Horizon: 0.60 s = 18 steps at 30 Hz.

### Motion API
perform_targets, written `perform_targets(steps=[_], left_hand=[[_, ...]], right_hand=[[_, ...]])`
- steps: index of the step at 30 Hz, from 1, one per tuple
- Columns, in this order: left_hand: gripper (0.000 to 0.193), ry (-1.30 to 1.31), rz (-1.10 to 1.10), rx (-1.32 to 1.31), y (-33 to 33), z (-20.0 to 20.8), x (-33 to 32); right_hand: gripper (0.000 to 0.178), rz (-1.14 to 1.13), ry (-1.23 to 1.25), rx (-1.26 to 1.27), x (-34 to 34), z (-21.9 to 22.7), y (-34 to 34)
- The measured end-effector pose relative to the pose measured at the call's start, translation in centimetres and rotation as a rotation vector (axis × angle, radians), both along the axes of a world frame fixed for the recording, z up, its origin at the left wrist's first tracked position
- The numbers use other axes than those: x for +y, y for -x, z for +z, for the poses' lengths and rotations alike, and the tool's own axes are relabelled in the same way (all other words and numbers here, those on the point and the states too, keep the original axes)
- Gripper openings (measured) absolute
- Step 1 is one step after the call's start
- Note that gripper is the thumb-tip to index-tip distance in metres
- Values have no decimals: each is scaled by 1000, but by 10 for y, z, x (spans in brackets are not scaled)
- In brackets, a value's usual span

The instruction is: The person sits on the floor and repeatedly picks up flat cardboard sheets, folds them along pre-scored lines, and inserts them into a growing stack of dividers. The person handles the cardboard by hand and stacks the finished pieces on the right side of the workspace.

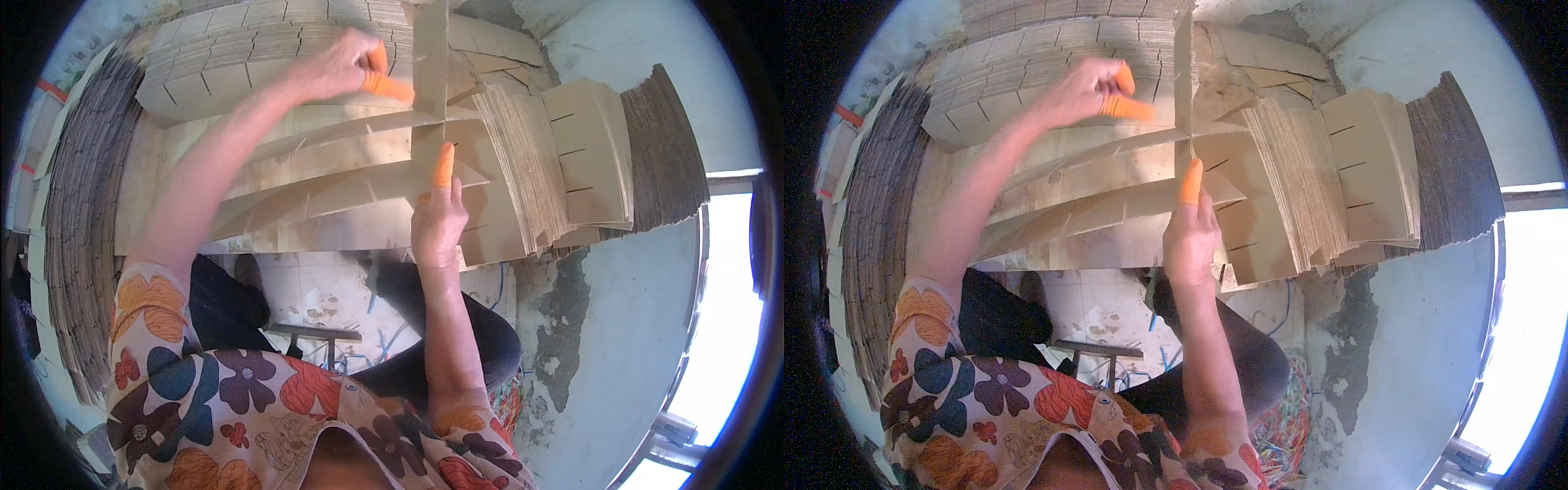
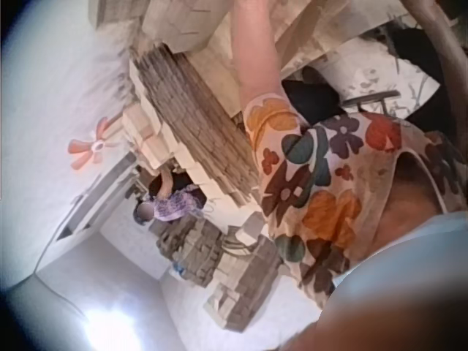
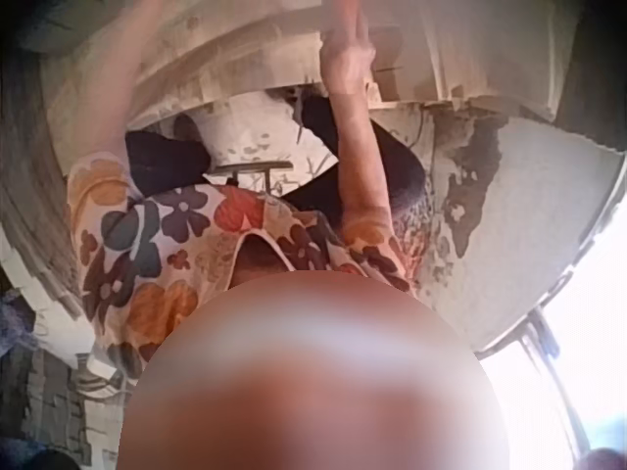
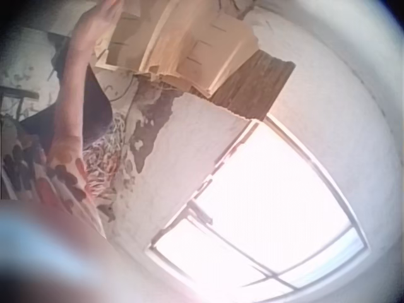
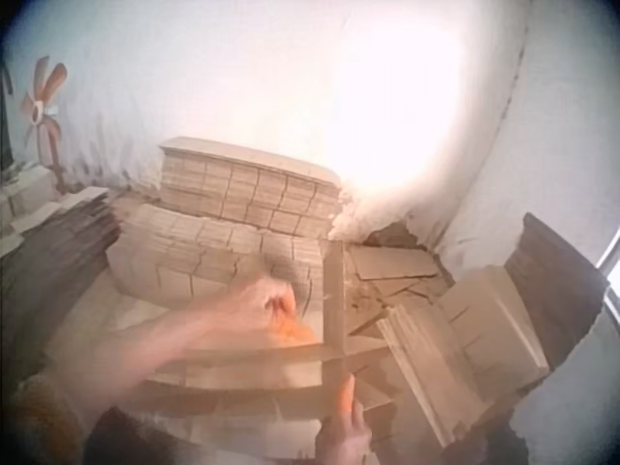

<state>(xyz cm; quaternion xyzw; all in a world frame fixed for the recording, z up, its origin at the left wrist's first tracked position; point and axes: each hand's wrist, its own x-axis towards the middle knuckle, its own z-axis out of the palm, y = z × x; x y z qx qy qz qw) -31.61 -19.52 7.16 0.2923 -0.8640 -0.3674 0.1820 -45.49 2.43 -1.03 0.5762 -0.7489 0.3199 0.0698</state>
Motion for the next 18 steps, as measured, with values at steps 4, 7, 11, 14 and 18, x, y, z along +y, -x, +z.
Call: perform_targets(steps=[4,7,11,14,18], left_hand=[[49,504,197,-247,22,-29,-38],[48,632,170,-440,30,-59,-55],[33,752,170,-364,32,-83,-66],[27,693,145,-391,34,-78,-68],[21,781,111,-230,24,-74,-61]], right_hand=[[83,-61,-14,-49,13,3,-11],[84,-55,-81,-22,12,-2,-11],[87,-21,-37,-100,10,-2,-14],[78,12,-65,-60,8,-2,-11],[88,-23,-28,-73,6,0,-16]])
